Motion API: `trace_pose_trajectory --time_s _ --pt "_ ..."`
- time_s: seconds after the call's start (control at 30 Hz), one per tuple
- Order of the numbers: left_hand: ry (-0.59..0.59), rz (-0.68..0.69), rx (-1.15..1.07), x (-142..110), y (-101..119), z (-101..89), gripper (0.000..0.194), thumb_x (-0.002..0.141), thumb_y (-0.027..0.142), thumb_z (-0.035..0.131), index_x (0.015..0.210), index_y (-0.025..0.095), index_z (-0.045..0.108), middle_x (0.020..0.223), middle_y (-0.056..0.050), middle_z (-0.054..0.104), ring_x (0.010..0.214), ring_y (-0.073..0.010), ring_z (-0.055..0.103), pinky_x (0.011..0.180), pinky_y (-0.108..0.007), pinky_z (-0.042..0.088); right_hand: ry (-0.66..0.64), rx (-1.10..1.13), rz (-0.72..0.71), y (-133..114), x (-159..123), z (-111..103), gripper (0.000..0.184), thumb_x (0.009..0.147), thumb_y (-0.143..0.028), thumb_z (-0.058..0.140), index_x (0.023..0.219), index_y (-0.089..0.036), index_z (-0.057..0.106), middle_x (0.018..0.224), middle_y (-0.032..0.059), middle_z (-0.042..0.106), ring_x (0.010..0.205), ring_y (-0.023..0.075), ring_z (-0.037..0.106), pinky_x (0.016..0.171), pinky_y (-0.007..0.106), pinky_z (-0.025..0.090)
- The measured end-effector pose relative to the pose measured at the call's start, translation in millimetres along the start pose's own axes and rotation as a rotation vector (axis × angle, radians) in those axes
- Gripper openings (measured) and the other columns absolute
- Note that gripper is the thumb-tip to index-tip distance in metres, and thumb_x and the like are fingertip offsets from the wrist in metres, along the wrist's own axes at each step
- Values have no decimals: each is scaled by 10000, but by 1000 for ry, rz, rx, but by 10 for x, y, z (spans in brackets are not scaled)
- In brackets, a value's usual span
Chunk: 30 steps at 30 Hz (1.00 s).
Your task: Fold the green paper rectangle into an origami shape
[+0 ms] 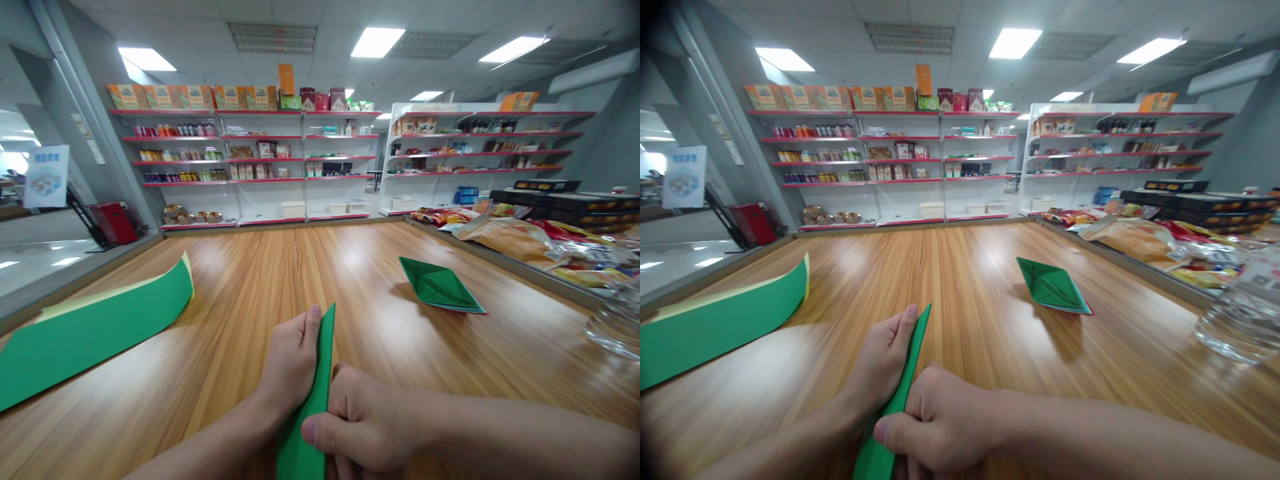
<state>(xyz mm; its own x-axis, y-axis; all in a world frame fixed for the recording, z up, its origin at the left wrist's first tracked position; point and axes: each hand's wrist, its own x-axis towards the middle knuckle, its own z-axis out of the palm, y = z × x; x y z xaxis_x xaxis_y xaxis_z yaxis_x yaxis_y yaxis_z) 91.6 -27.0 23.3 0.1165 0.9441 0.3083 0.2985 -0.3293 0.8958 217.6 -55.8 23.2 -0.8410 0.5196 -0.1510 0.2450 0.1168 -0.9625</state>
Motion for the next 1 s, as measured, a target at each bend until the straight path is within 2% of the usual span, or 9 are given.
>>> trace_pose_trajectory --time_s 0.07,0.17,0.2,0.33,0.4,0.5,0.7,0.87,1.0 --pt "-43 -15 -47 -26 20 13 487 929 517 352 556 205 324 535 56 281 488 -104 276 456 -243 230 -5 -81 -168 22 5 4 492 892 -440 400 511 -144 494 445 -17 503 350 43 437 346 118 353" --pt "-108 -20 -101 -48 64 11 485 929 520 353 560 205 318 539 58 272 489 -101 263 451 -239 235 -4 -205 -406 37 16 -16 482 875 -417 407 467 -161 408 440 -20 464 375 37 395 370 125 326" --pt "-100 -12 -93 -46 79 1 486 930 518 351 559 205 319 538 58 273 488 -101 264 451 -239 235 -3 -211 -411 37 17 -24 482 875 -419 400 468 -161 409 436 -18 461 374 40 399 371 127 332" --pt "40 19 17 8 100 -54 490 936 503 338 548 203 329 524 55 295 477 -102 289 451 -246 229 -20 -74 -180 16 -5 -30 486 890 -457 369 552 -135 505 458 -1 505 357 63 468 343 126 382" --pt "79 17 63 37 83 -71 494 936 499 338 542 202 334 518 54 305 473 -105 301 455 -250 228 -17 -76 -134 -5 -23 -18 454 883 -434 403 574 -124 525 482 1 520 372 56 480 347 108 377" --pt "74 13 68 53 55 -71 496 934 506 339 542 201 341 521 53 312 475 -107 309 461 -253 230 -13 -131 -157 -20 -34 -4 417 879 -376 409 573 -122 533 498 3 532 400 49 491 367 97 370" --pt "-70 -19 -11 30 68 -42 495 930 521 338 550 204 325 526 58 288 477 -104 286 457 -250 225 18 -373 -404 22 2 -49 442 877 -353 372 472 -176 381 483 0 501 443 60 439 413 152 338" --pt "-42 -19 9 32 51 -50 497 932 522 331 550 203 321 530 58 283 480 -104 279 460 -251 219 0 -413 -368 40 -2 -77 498 868 -487 407 470 -200 327 463 -21 428 458 70 386 417 175 312" --pt "-24 -19 22 43 34 -56 504 933 520 330 542 202 329 528 57 289 478 -105 284 462 -254 215 14 -420 -366 37 -15 -70 507 862 -523 417 479 -204 320 442 -42 361 444 71 337 409 188 287"
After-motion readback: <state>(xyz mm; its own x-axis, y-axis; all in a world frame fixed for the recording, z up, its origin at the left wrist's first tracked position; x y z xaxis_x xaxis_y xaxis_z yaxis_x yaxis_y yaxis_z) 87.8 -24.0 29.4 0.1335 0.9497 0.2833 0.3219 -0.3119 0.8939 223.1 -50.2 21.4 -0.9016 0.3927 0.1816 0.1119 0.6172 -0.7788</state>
